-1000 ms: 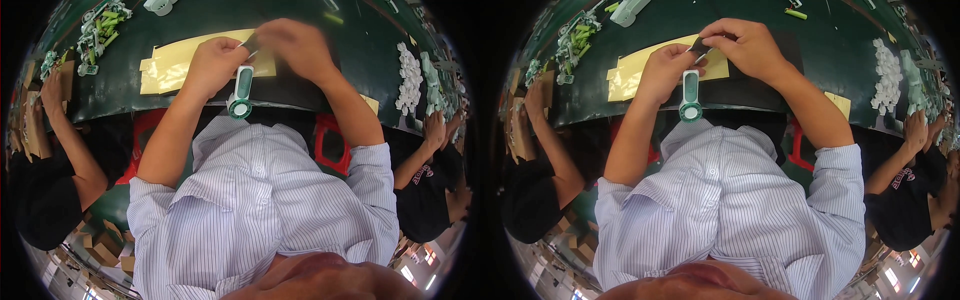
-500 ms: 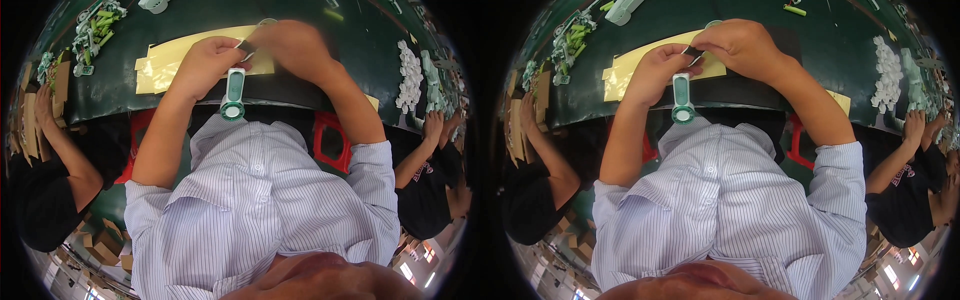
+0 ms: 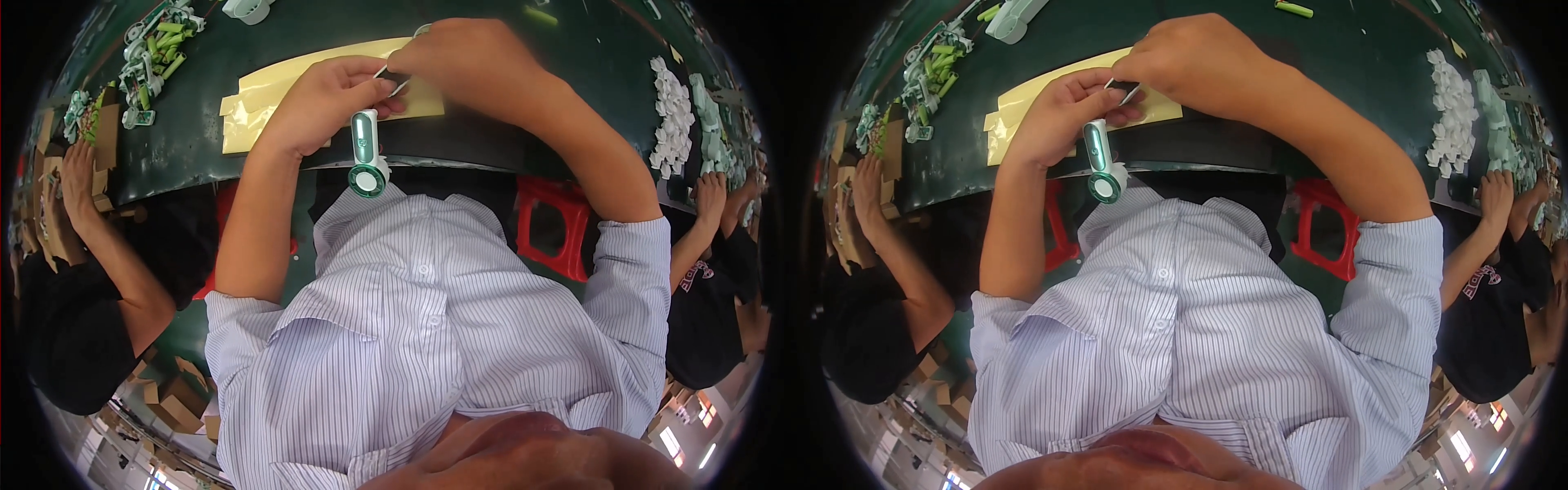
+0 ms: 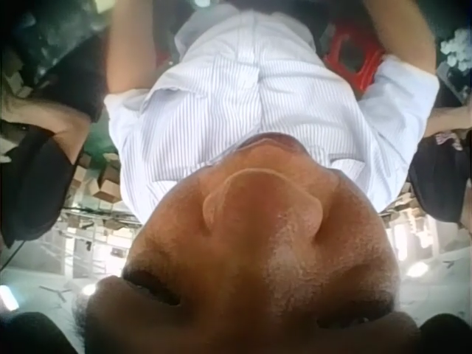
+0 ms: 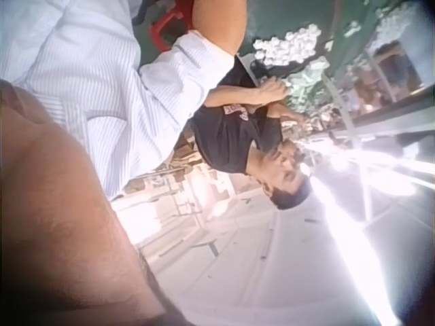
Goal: The person assembles components of small portable electric fans by hand, attaching fan blades, fan motors, and fan bases to the fan housings.
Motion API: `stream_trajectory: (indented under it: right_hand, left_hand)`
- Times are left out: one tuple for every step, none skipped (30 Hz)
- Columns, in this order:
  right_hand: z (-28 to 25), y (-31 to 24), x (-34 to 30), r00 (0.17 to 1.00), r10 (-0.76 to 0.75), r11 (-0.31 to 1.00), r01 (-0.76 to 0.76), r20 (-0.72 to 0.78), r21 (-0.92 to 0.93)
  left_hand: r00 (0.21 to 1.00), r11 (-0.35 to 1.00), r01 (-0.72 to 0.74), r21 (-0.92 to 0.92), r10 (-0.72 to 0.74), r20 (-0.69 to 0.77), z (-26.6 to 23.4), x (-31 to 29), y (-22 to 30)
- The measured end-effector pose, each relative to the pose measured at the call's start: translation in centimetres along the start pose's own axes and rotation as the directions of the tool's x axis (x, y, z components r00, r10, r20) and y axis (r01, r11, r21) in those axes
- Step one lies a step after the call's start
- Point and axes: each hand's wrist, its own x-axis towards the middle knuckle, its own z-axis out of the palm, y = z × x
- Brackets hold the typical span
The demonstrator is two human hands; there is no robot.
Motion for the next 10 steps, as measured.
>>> stream_trajectory:
  right_hand:
    - [-0.2,-0.4,0.1,1.000,0.009,1.000,-0.009,0.003,-0.020]
    - [-0.6,-0.9,0.3,1.000,0.012,1.000,-0.012,0.001,-0.017]
    - [-1.2,-1.4,0.7,0.996,0.046,0.998,-0.042,0.079,-0.051]
    - [-1.6,-1.5,1.4,0.985,0.076,0.994,-0.064,0.154,-0.084]
    - [-1.9,-1.3,2.1,0.985,0.085,0.994,-0.073,0.150,-0.086]
    - [-2.1,-1.0,3.0,0.897,0.093,0.996,-0.077,0.432,-0.055]
    - [-2.3,-0.9,3.8,0.730,0.080,0.996,-0.089,0.679,-0.022]
    - [-2.5,-1.1,4.7,0.731,0.080,0.996,-0.088,0.677,-0.022]
    - [-2.9,-1.5,5.5,0.663,0.117,0.992,-0.120,0.740,-0.049]
    - [-3.3,-2.3,6.3,0.587,0.154,0.985,-0.150,0.795,-0.081]
  left_hand:
    - [1.000,0.999,-0.026,0.020,0.026,-0.013,0.3,-0.1,0.1]
    - [0.998,0.998,-0.051,0.041,0.052,-0.025,0.5,-0.2,0.1]
    - [0.999,0.998,-0.047,0.043,0.048,-0.024,0.5,-0.3,-0.1]
    - [0.998,0.997,-0.053,0.062,0.054,-0.018,0.3,-0.3,-0.2]
    - [0.998,0.995,-0.060,0.086,0.060,0.001,0.2,-0.2,-0.2]
    - [0.998,0.994,-0.058,0.091,0.057,0.009,0.2,-0.2,-0.1]
    - [0.999,0.994,-0.041,0.097,0.041,0.006,0.2,-0.3,0.0]
    - [1.000,0.994,-0.027,0.102,0.027,-0.004,0.1,-0.3,0.0]
    - [1.000,0.990,-0.027,0.136,0.029,-0.009,0.1,-0.3,0.1]
    - [0.999,0.985,-0.028,0.171,0.031,-0.011,0.0,-0.3,0.1]
